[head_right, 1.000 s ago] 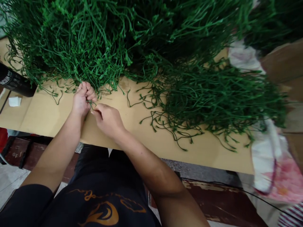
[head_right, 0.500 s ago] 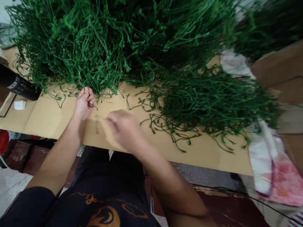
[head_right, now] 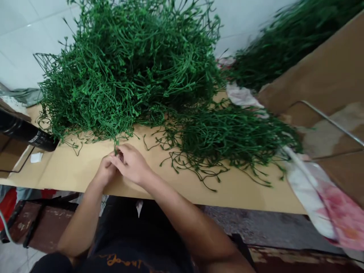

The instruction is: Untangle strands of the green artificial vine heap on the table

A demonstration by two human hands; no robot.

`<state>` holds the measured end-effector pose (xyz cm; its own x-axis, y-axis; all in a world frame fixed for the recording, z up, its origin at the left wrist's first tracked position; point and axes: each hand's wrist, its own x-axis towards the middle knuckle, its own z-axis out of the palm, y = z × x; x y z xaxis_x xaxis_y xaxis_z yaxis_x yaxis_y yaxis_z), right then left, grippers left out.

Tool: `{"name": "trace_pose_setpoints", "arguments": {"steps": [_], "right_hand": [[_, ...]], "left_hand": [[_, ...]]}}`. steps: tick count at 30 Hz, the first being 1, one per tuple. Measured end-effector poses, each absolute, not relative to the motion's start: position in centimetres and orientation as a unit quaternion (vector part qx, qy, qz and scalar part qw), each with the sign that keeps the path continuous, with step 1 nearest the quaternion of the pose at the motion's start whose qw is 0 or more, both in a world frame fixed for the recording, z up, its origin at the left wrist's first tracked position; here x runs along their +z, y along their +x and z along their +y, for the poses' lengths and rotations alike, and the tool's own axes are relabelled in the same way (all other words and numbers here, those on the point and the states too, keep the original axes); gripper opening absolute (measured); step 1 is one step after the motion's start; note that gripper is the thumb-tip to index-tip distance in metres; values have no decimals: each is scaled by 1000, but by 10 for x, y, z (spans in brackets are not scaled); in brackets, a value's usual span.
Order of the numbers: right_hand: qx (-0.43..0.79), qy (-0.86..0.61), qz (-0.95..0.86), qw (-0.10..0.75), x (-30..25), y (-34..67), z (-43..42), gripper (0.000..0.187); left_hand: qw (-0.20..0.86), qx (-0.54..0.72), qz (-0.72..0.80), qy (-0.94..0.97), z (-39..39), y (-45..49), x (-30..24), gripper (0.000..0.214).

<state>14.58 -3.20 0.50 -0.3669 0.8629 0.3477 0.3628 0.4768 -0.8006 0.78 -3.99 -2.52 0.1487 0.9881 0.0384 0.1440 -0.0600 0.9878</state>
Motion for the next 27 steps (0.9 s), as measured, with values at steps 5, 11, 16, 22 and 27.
{"name": "trace_pose_setpoints", "arguments": {"steps": [5, 11, 16, 22, 27], "right_hand": [[521, -380, -631, 431, 11, 125, -26, 26], [553, -355, -578, 484, 12, 128, -26, 44], [571, -342, -575, 475, 12, 126, -28, 52], [595, -330, -581, 447, 13, 124, -29, 56], [644, -284, -611, 363, 9, 133, -31, 42]], "left_hand": [[435, 305, 506, 679, -64, -3, -22, 33], [424, 245, 528, 694, -79, -10, -17, 32], [441, 241, 523, 688, -88, -15, -13, 33], [424, 248, 526, 694, -96, -27, -14, 35], [450, 181, 527, 698, -115, -57, -3, 39]]}}
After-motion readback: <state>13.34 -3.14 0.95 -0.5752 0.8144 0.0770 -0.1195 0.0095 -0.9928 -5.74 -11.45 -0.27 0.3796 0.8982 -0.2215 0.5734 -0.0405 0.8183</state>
